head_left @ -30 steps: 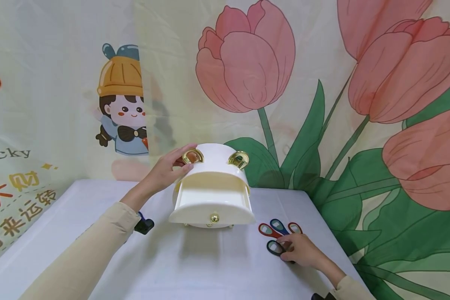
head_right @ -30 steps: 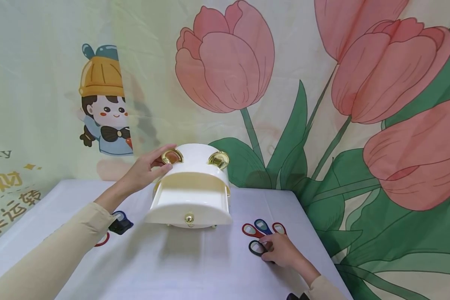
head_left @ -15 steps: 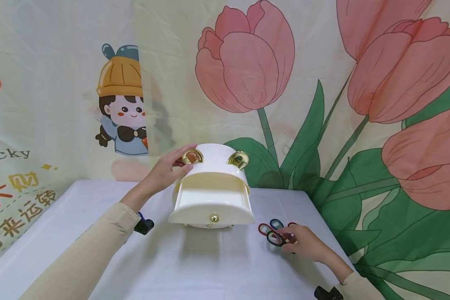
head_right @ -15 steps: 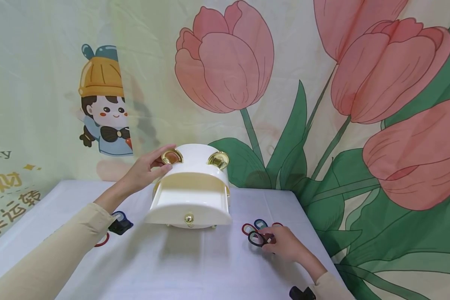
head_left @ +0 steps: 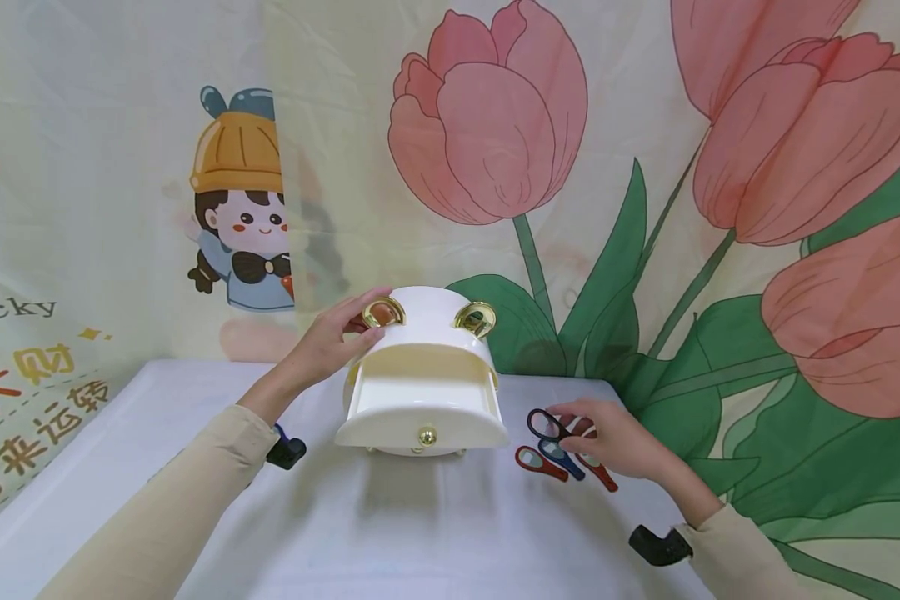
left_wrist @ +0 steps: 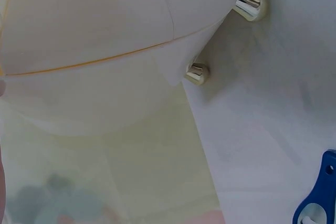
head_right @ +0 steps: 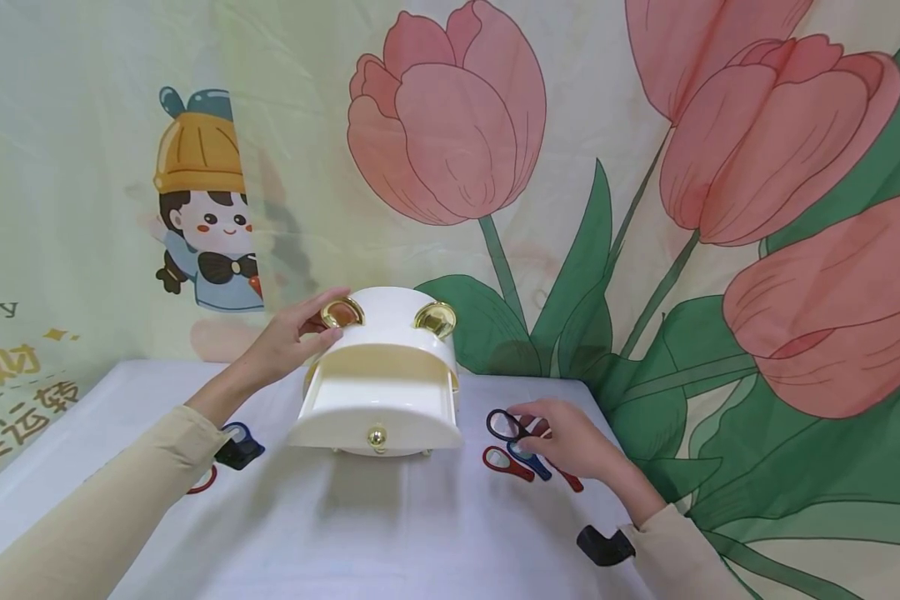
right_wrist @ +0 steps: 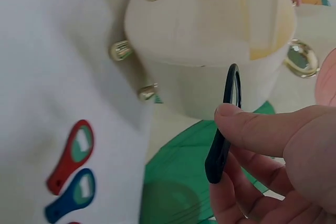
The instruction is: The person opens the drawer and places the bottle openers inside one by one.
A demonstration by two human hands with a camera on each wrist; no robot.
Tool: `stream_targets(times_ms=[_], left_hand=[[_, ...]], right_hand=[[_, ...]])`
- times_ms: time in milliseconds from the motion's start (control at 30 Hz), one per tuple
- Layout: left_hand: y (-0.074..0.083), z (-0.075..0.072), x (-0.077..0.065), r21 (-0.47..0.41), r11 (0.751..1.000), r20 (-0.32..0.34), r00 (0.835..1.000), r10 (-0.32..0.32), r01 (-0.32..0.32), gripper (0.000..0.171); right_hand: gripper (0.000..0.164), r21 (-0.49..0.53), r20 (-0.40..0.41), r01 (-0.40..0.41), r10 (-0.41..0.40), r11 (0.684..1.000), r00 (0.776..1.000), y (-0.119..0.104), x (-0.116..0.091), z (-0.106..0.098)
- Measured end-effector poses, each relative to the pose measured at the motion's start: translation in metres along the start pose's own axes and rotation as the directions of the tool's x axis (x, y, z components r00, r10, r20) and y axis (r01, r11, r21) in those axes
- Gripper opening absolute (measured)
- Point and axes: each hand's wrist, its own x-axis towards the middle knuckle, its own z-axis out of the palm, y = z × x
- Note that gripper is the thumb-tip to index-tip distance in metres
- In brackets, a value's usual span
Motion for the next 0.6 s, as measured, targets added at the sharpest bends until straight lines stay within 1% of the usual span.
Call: stream_targets(times_ms=[67,233,433,600], left_hand=[[-0.001,0.001,0.000,-0.002,1.000,0.001,1.000,0.001,-0.001,0.063],[-0.001,0.002,0.000,-0.011,1.000,0.000,1.000,0.003,-0.003,0.063],[-0.001,0.002,0.000,-0.018,1.000,0.002,1.000,-0.002,0.002,0.063],[-0.001,0.002,0.000,-0.017,1.000,-0.003,1.000,0.002,-0.002,0.063]], right_hand=[[0.046,-0.015,-0.013,0.002,-0.002,1.000,1.000,-0.009,0.004,-0.008],[0.047,-0.076,-0.045,0.044,-0.048,0.996,0.998,-0.024,0.013,-0.021],[0.045,-0.099,-0.053,0.085,-0.091,0.991,0.994,-0.038,0.028,-0.029],[0.047,-0.091,-0.036,0.095,-0.099,0.991,0.994,-0.053,0.041,-0.033]])
